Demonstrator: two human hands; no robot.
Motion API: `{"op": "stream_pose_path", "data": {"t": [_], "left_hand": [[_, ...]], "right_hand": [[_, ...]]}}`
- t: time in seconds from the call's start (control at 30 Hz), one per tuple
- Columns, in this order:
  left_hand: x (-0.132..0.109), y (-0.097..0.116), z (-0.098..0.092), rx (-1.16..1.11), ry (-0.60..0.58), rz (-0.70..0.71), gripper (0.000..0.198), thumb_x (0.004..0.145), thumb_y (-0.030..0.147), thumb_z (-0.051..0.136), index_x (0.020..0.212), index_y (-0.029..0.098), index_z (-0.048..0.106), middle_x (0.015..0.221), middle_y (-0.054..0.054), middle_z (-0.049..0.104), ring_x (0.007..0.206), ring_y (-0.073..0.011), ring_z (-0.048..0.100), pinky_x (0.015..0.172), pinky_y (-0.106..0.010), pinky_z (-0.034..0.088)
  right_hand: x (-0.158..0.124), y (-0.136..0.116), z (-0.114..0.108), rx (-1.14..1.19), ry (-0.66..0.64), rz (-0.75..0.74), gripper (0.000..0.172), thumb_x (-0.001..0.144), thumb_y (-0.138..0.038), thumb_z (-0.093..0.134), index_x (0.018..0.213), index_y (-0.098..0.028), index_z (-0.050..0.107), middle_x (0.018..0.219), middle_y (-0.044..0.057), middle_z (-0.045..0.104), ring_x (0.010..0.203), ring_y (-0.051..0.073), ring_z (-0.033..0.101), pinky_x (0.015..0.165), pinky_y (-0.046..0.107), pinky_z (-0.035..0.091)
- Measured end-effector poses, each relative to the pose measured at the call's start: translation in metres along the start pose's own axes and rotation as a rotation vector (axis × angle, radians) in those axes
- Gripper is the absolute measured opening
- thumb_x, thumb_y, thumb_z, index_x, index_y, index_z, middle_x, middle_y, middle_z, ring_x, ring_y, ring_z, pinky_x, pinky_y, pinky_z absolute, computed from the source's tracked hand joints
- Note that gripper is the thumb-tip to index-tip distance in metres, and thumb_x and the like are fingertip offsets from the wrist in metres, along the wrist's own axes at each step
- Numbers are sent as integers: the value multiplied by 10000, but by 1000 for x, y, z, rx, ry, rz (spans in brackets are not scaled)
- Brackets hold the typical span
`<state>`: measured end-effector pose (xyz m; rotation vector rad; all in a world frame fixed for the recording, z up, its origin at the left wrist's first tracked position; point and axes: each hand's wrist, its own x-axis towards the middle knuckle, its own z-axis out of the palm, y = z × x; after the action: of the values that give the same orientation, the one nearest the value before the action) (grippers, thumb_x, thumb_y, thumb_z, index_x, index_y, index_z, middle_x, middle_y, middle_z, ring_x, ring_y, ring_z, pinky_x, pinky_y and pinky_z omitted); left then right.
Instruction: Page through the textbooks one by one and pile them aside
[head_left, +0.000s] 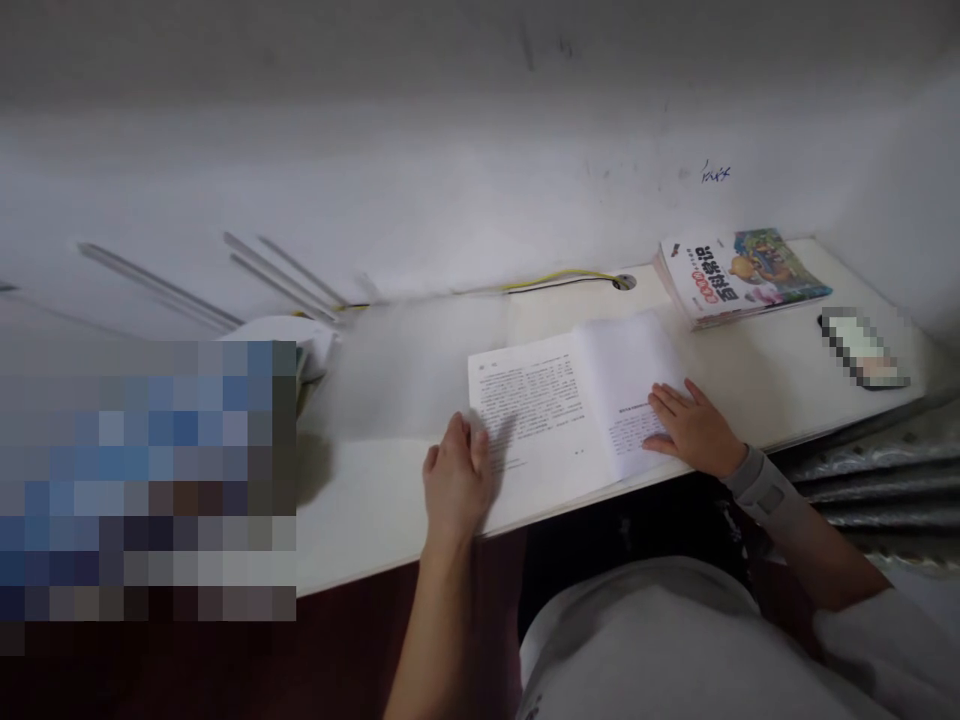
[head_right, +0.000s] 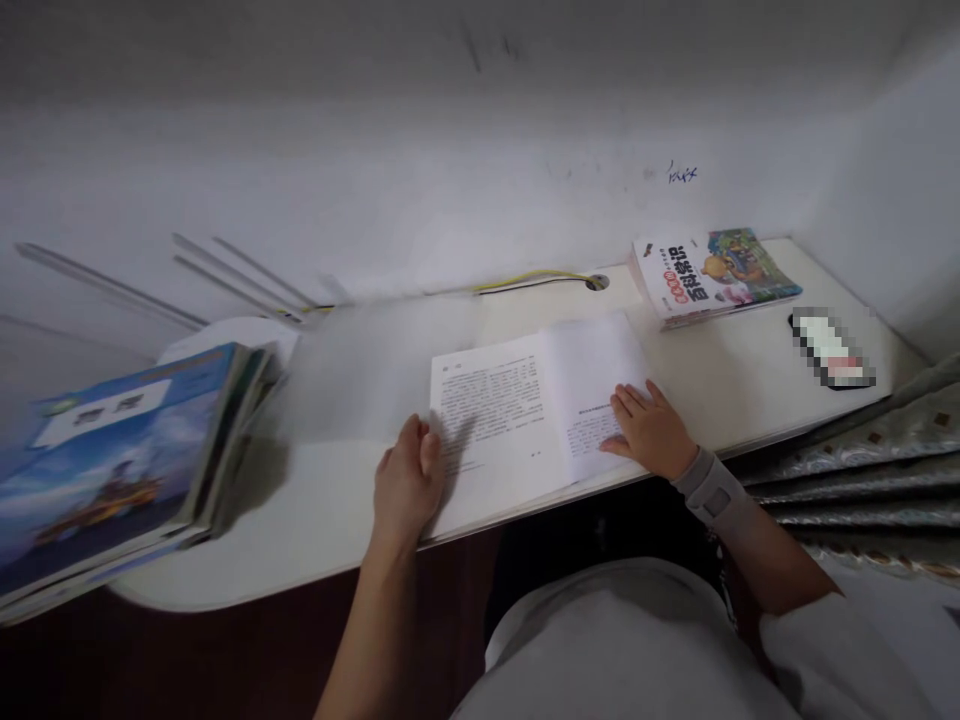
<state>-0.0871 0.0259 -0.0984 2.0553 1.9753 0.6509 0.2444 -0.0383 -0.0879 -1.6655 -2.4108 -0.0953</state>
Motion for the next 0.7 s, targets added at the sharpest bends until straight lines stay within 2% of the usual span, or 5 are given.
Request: {"op": "stream_pose_path", "data": {"t": [0.17, 0.33, 0.47, 0.7], "left_hand": [[1, -1, 4, 54, 22, 58, 385, 958, 302, 292, 1195, 131, 541, 1317, -177, 543, 1302, -272, 433, 1061, -494, 331], [4, -6, 4, 78, 37, 105, 344, 927, 328, 367, 1130, 155, 584, 1301, -154, 549, 1270, -275, 461, 1052, -485, 350], [9, -17, 0, 35, -26, 78, 366, 881, 404, 438, 1117, 168, 589, 1296, -138, 551, 1191, -292, 524, 996, -457, 426], [8, -21, -2, 34, 4, 40, 367, 871, 431, 435, 1091, 180, 587, 1316, -135, 532, 1216, -314, 501, 1007, -478, 422]], "right_hand": [[-2, 1, -4, -3, -24, 17, 624, 899, -526, 465, 1318, -65, 501, 1361, 231, 506, 1290, 305, 454, 1098, 531, 262], [1, -33, -2, 21, -11, 19, 796, 831, -619, 505, 1365, -33, 439, 1431, 269, 398, 1353, 343, 353, 1116, 538, 230], [8, -57, 5, 45, -37, 47, 947, 781, -728, 443, 1373, 11, 411, 1429, 300, 379, 1361, 359, 331, 1113, 492, 265], [12, -58, 7, 21, -62, 131, 939, 780, -756, 388, 1357, -18, 443, 1439, 286, 372, 1367, 367, 316, 1093, 512, 285]]}}
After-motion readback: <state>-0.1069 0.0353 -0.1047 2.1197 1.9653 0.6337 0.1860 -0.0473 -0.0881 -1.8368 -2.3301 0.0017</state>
